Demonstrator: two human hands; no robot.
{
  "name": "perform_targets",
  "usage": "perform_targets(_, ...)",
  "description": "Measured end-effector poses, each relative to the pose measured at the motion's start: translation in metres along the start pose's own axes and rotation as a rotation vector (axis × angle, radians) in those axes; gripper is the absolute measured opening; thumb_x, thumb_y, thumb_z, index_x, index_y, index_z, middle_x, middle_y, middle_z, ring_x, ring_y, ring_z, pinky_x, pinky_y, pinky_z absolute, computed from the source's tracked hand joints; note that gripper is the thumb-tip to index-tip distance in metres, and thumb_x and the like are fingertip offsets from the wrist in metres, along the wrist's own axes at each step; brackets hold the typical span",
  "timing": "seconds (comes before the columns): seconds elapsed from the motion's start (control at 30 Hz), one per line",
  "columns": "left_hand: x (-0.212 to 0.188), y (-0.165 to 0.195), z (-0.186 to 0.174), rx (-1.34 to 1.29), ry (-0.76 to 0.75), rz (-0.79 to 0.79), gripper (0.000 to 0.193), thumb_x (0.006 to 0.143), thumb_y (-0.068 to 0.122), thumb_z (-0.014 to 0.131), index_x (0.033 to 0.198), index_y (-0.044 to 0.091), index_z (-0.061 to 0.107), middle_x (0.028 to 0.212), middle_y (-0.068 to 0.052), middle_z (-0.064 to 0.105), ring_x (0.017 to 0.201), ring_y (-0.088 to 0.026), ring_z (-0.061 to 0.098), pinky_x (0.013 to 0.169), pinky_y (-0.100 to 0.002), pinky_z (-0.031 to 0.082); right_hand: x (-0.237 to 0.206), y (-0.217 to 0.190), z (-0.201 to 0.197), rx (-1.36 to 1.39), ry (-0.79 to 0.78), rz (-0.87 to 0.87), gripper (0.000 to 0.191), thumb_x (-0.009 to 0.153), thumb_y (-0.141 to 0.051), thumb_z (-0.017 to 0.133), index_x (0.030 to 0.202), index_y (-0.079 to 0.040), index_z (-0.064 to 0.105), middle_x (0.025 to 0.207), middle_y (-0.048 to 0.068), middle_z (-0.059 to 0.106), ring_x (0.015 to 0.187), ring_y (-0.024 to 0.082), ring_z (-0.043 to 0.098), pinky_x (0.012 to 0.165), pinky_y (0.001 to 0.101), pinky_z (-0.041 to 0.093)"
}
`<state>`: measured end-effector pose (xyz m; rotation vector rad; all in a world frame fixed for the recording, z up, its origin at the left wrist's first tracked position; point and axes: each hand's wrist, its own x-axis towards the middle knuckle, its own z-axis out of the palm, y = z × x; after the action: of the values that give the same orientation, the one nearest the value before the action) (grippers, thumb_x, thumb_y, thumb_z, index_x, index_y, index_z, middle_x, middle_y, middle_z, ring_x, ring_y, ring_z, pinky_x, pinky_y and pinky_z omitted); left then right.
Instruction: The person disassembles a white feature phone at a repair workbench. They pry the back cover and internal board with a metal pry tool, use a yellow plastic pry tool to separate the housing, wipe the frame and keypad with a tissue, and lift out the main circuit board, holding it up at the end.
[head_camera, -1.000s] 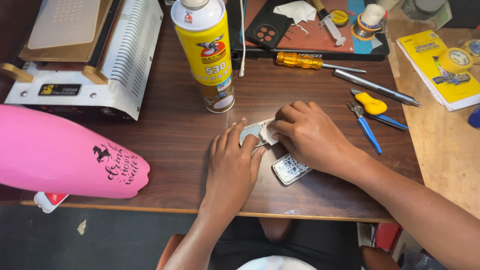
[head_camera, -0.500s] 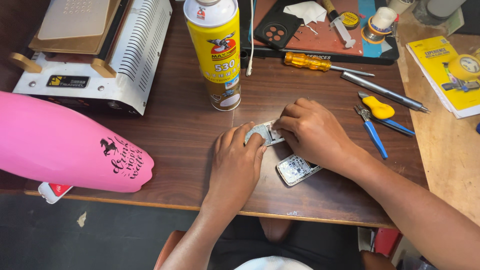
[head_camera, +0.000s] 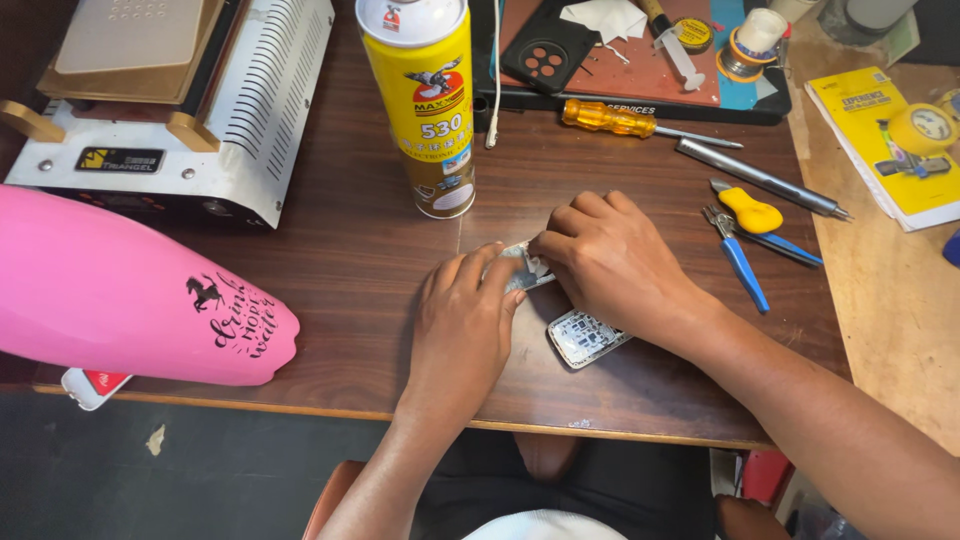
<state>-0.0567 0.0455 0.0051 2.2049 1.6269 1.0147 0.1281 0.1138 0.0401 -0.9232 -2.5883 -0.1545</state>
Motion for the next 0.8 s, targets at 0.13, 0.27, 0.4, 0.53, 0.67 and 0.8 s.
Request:
perform_targets(0.13, 0.001, -0.001, 0.001, -0.078, -0.003, -0.107, 0.049, 0.089, 0.019, 0.074, 0.130, 0.005, 0.050, 0.122, -0.014, 0.066, 0.120, -0.035, 0.057, 0.101, -0.050, 0.044, 0.003, 0.001, 0.001, 0.037, -0.015, 0.018, 0.013, 0.077, -0.012, 0.076, 0.090, -0.010, 0.077, 0.083, 0.005, 0.067, 0.085, 0.025, 0.061, 0.074, 0.0398, 0.045)
perform_targets(0.27, 0.002, -0.004, 0.002, -0.100, -0.010, -0.097, 0.053, 0.089, 0.019, 0.075, 0.132, 0.005, 0.047, 0.120, -0.015, 0.069, 0.125, -0.037, 0.055, 0.100, -0.051, 0.043, 0.003, 0.003, -0.004, 0.092, -0.046, 0.043, 0.011, 0.076, -0.007, 0.075, 0.086, -0.008, 0.074, 0.084, 0.006, 0.067, 0.086, 0.028, 0.062, 0.074, 0.0425, 0.047)
perform_targets(0.4, 0.001, -0.005, 0.004, -0.107, -0.027, -0.106, 0.054, 0.089, 0.019, 0.075, 0.133, 0.005, 0.046, 0.119, -0.016, 0.069, 0.126, -0.037, 0.054, 0.101, -0.052, 0.042, 0.001, 0.006, -0.012, 0.256, -0.133, 0.121, 0.016, 0.072, 0.000, 0.071, 0.088, -0.004, 0.073, 0.085, 0.011, 0.067, 0.090, 0.034, 0.064, 0.076, 0.0468, 0.051)
perform_targets(0.53, 0.001, -0.007, 0.005, -0.120, -0.027, -0.098, 0.055, 0.090, 0.019, 0.074, 0.134, 0.004, 0.046, 0.122, -0.015, 0.069, 0.127, -0.038, 0.053, 0.102, -0.052, 0.042, -0.002, 0.002, -0.013, 0.279, -0.104, 0.144, 0.017, 0.073, 0.004, 0.068, 0.088, -0.003, 0.073, 0.090, 0.014, 0.066, 0.091, 0.036, 0.065, 0.077, 0.0466, 0.053)
perform_targets(0.67, 0.001, -0.006, 0.004, -0.130, 0.000, -0.074, 0.054, 0.088, 0.017, 0.074, 0.132, 0.004, 0.046, 0.125, -0.015, 0.068, 0.125, -0.038, 0.054, 0.101, -0.052, 0.041, -0.003, 0.001, -0.011, 0.312, -0.093, 0.098, 0.011, 0.074, -0.001, 0.073, 0.085, -0.003, 0.071, 0.091, 0.014, 0.070, 0.091, 0.035, 0.066, 0.079, 0.0456, 0.054)
perform_targets(0.8, 0.000, -0.006, 0.002, -0.130, -0.033, -0.108, 0.053, 0.090, 0.017, 0.074, 0.134, 0.005, 0.046, 0.122, -0.014, 0.069, 0.128, -0.037, 0.053, 0.102, -0.051, 0.042, -0.004, 0.002, -0.007, 0.355, -0.056, 0.179, 0.026, 0.078, 0.002, 0.073, 0.102, 0.000, 0.065, 0.094, 0.016, 0.071, 0.092, 0.038, 0.067, 0.076, 0.0478, 0.054)
